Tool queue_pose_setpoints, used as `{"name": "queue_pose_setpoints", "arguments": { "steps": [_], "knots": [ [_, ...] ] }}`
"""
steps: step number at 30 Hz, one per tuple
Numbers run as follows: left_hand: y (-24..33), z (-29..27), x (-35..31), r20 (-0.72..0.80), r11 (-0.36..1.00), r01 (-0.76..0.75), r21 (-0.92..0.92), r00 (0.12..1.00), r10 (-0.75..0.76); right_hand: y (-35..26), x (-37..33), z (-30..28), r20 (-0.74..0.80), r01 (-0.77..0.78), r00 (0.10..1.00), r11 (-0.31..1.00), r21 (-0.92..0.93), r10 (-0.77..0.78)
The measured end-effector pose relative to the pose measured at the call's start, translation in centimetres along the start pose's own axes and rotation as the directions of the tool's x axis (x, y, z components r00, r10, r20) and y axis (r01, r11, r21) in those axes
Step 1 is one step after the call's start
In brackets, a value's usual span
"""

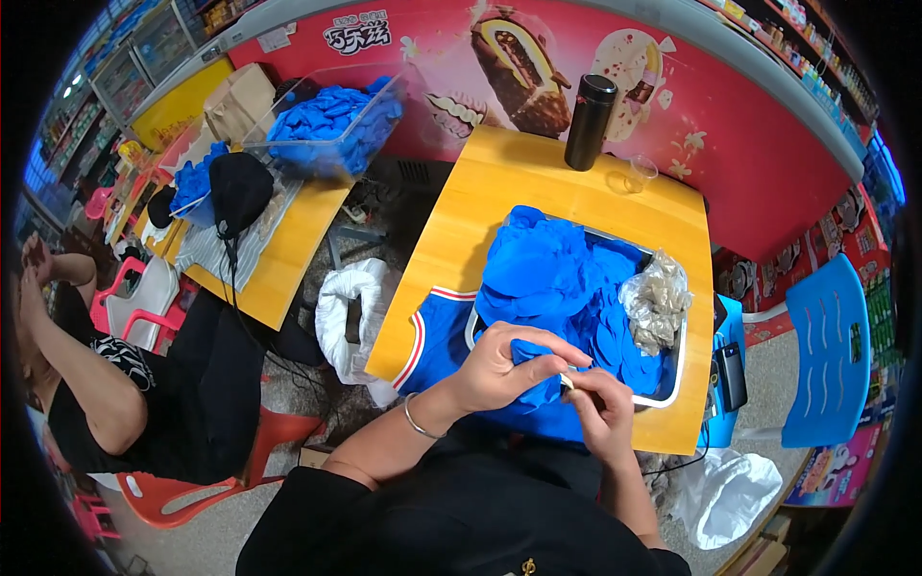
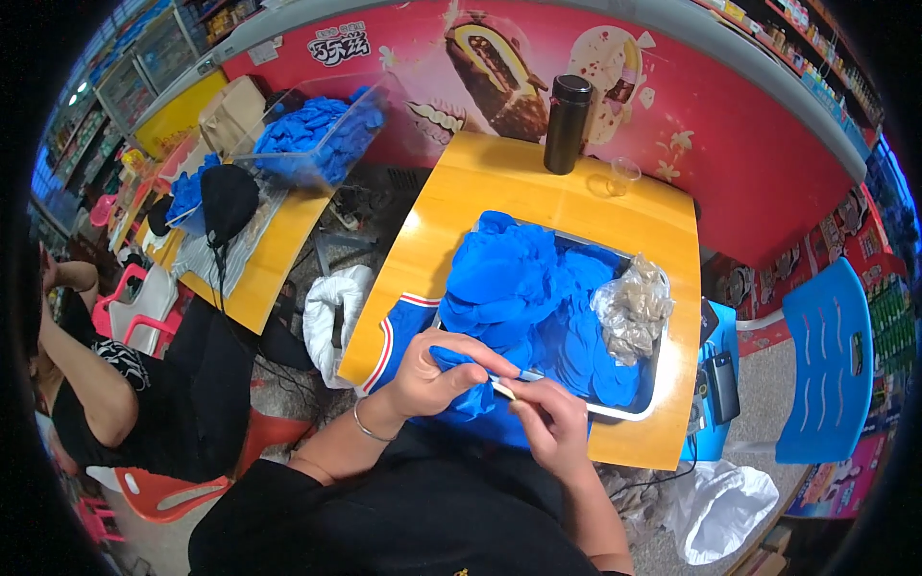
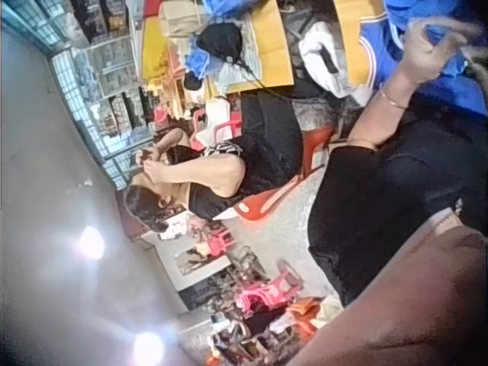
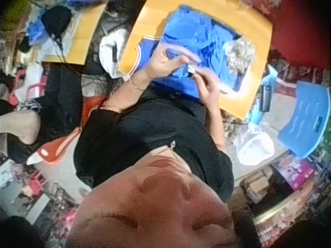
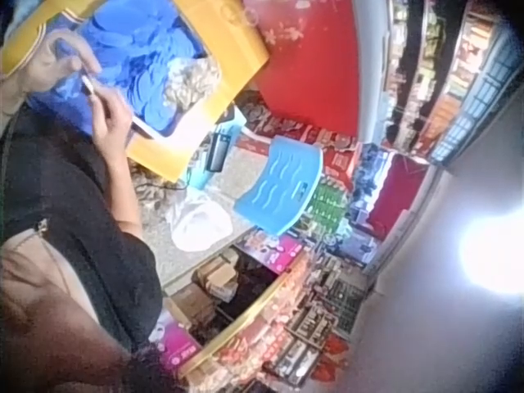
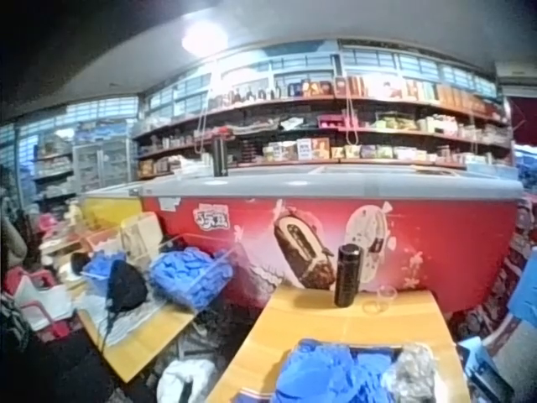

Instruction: The recorder is stuffing and assembling small blue fabric items using a stick to push material inside.

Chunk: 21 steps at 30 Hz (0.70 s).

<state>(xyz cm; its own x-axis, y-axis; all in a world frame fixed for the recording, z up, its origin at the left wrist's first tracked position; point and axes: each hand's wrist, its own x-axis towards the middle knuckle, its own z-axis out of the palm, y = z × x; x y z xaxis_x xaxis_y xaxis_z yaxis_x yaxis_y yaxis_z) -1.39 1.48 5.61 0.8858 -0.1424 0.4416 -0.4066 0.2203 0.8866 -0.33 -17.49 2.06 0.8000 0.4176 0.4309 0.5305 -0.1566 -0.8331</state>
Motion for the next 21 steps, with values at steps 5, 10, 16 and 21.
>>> {"name": "queue_pose_setpoints", "arguments": {
  "steps": [5,10,16,21],
  "knots": [
    [-0.2,-0.5,-0.1,0.034,0.998,0.048,-0.051,0.998,-0.047,0.4,-0.3,-0.1,0.454,-0.572,0.819,0.549,0.609,0.35],
    [-0.5,-0.8,-0.2,0.041,0.997,0.064,-0.033,0.997,-0.062,0.7,-0.8,1.4,0.359,-0.489,0.872,0.571,0.66,0.332],
    [0.2,-1.0,0.1,0.062,0.994,-0.043,0.104,0.997,0.037,1.1,-0.1,0.5,0.002,-0.1,0.995,0.99,0.104,0.1],
    [-0.7,0.0,-0.5,-0.074,0.998,-0.056,0.027,0.996,0.057,-0.2,0.0,0.7,0.25,-0.4,0.915,0.788,0.469,0.316]
  ]
}}
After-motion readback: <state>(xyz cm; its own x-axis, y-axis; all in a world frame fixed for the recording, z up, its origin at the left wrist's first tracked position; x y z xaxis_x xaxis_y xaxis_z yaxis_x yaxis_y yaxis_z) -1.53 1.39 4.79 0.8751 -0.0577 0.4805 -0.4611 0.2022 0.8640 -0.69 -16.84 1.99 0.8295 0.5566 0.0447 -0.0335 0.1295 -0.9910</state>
